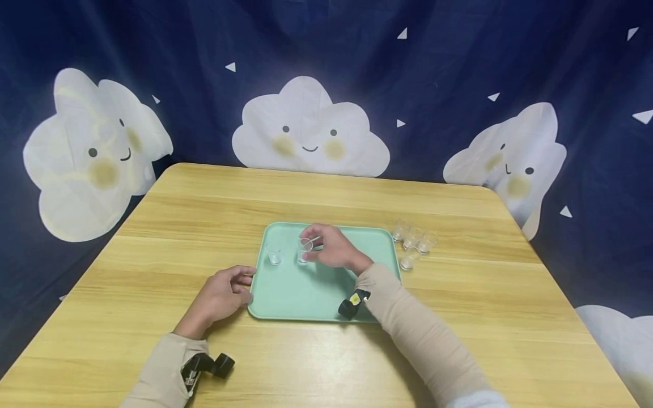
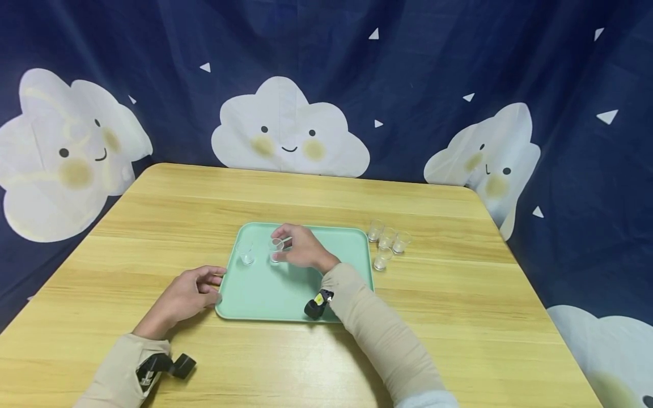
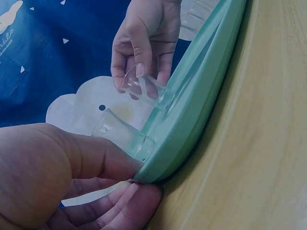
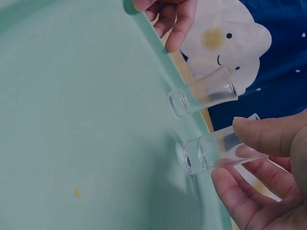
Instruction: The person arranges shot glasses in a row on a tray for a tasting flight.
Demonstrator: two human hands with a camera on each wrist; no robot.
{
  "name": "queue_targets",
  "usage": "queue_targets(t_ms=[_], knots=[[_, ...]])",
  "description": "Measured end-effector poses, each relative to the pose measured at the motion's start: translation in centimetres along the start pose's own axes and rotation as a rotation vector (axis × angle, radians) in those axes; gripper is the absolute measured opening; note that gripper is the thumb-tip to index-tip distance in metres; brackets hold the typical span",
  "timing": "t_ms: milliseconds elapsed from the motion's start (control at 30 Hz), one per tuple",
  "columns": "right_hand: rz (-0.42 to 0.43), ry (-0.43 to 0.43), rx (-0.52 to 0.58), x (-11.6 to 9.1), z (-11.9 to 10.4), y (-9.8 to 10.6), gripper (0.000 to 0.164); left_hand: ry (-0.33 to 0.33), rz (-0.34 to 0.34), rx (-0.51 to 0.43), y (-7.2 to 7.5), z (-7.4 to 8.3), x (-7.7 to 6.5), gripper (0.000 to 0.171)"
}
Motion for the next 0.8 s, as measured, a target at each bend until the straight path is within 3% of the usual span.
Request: queue_targets(t_ms=[800], knots=[[-0.006, 0.028, -0.065, 0.45, -0.21, -0.69, 0.038, 0.0, -0.007, 0.019, 0.03, 0.14, -0.12, 0.053]])
Point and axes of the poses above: each hand's wrist, its own x-axis towards the middle knuckle, its own y-axis out of the back of the hand, z = x × y, the point moved 3 cm from there along x, towards the middle knuckle, and after that the axes turned 6 degrees about -y, right-handed, at the moved point
